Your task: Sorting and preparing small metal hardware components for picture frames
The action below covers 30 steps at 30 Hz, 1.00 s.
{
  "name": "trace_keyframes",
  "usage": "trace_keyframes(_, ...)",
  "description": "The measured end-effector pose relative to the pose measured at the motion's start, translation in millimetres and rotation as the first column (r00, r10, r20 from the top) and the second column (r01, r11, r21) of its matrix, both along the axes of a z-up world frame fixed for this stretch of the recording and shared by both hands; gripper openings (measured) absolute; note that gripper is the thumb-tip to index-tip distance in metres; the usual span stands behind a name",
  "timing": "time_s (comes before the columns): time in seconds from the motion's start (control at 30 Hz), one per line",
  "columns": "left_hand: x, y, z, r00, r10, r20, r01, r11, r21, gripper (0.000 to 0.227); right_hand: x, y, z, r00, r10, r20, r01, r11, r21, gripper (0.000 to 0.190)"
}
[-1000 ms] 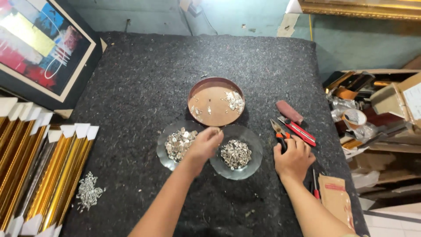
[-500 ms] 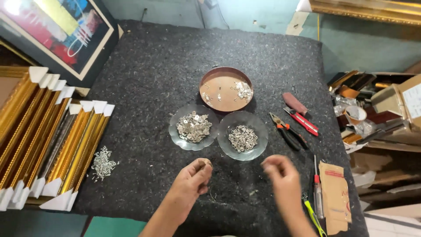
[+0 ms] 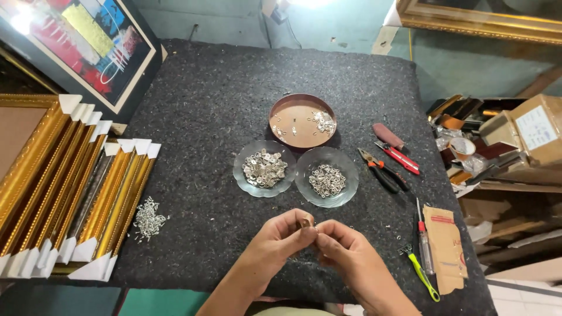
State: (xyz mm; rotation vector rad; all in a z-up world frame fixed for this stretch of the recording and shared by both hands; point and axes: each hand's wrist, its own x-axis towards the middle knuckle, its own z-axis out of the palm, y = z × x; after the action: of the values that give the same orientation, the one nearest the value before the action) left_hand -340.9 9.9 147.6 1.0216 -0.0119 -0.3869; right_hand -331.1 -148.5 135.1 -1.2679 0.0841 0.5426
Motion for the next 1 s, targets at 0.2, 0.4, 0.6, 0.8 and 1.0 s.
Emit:
trace_keyframes(0.2,-2.9,2.7,-7.3,0.999,0.005,-0.050,-0.004,1.000,0.017,0.014,-2.1,2.2,4.3,0.998,0.062,0.023,-0.061,0.996,-0.067,0.014)
trace_keyframes(0.4,4.2,2.7,-3.1,0.995,0.056,-0.086,-0.053,0.998,0.036,0.015,8.2,5.4,-6.8,0.997,-0.072,0.022,0.072,0.997,-0.004,0.007)
trace_keyframes(0.6,17.3,10.3,-0.1,0.978,0.174,-0.111,-0.159,0.979,0.129,0.019,24.5,-1.2,-3.1,0.987,-0.160,0.009,0.159,0.984,0.085,0.015)
trace_keyframes(0.8,29.5,15.9,2.8,0.981,0.180,-0.071,-0.158,0.957,0.243,0.012,35.2,0.7,6.6,0.974,-0.220,-0.059,0.222,0.974,0.042,0.025)
trace_keyframes(1.0,41.6,15.0,8.1,0.972,0.207,0.114,-0.235,0.878,0.416,0.011,42.9,-5.7,-1.4,0.979,-0.204,0.008,0.204,0.978,-0.034,0.004)
